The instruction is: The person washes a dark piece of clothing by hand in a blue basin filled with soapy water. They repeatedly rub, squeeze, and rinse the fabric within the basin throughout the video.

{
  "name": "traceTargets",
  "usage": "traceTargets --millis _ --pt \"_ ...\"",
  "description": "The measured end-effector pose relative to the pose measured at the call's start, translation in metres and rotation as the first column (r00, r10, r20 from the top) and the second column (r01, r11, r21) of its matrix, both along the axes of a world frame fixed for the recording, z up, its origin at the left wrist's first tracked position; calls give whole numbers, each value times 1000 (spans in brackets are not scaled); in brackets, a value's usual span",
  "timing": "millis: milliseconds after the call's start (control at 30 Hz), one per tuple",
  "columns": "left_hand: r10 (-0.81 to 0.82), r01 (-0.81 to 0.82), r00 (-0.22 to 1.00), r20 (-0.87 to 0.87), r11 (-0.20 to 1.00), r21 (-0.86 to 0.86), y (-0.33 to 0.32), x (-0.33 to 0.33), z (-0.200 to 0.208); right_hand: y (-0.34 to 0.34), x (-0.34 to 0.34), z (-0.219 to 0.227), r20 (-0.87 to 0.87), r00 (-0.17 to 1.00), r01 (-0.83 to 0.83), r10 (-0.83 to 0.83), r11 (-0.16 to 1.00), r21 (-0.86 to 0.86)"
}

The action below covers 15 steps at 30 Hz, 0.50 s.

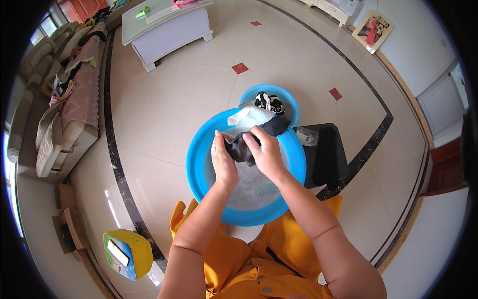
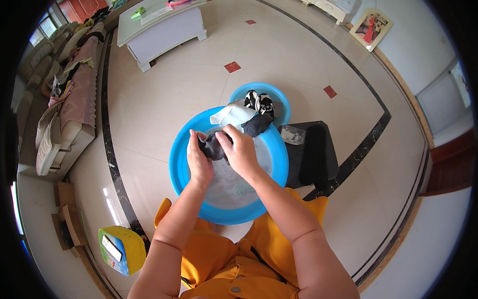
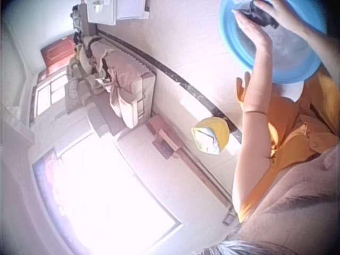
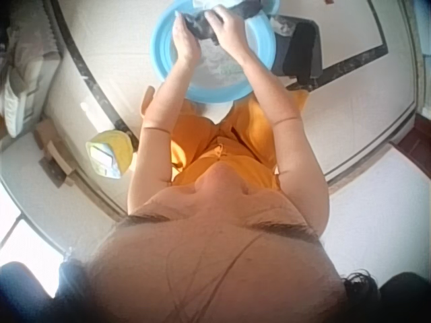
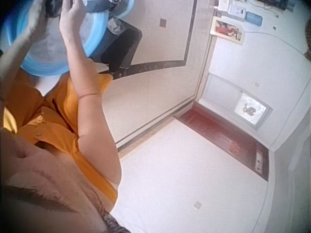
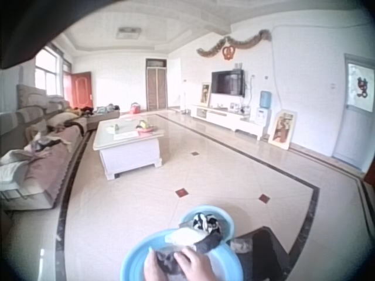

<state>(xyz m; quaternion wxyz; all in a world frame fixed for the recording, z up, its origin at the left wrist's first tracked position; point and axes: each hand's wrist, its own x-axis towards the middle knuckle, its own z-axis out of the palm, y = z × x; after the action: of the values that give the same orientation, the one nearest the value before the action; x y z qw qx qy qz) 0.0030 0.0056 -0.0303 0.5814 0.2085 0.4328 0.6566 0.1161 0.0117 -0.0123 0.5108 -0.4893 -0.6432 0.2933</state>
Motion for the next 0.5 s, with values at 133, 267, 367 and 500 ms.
traceTargets --millis 133,267,367,500 --pt "-28 27 999 38 999 27 -1 2 -1 -14 -11 6 228 972 -96 56 981 170" --pt "-124 133 987 -98 987 92 -2 1 -4 -20 -17 1 301 952 -142 55 951 275" --pt "-103 111 986 -127 993 51 -11 15 3 -18 -15 4 325 945 -33 -49 969 244" --pt "-126 167 944 -304 980 112 -18 20 -1 -6 -6 -5 286 950 92 -121 989 114"
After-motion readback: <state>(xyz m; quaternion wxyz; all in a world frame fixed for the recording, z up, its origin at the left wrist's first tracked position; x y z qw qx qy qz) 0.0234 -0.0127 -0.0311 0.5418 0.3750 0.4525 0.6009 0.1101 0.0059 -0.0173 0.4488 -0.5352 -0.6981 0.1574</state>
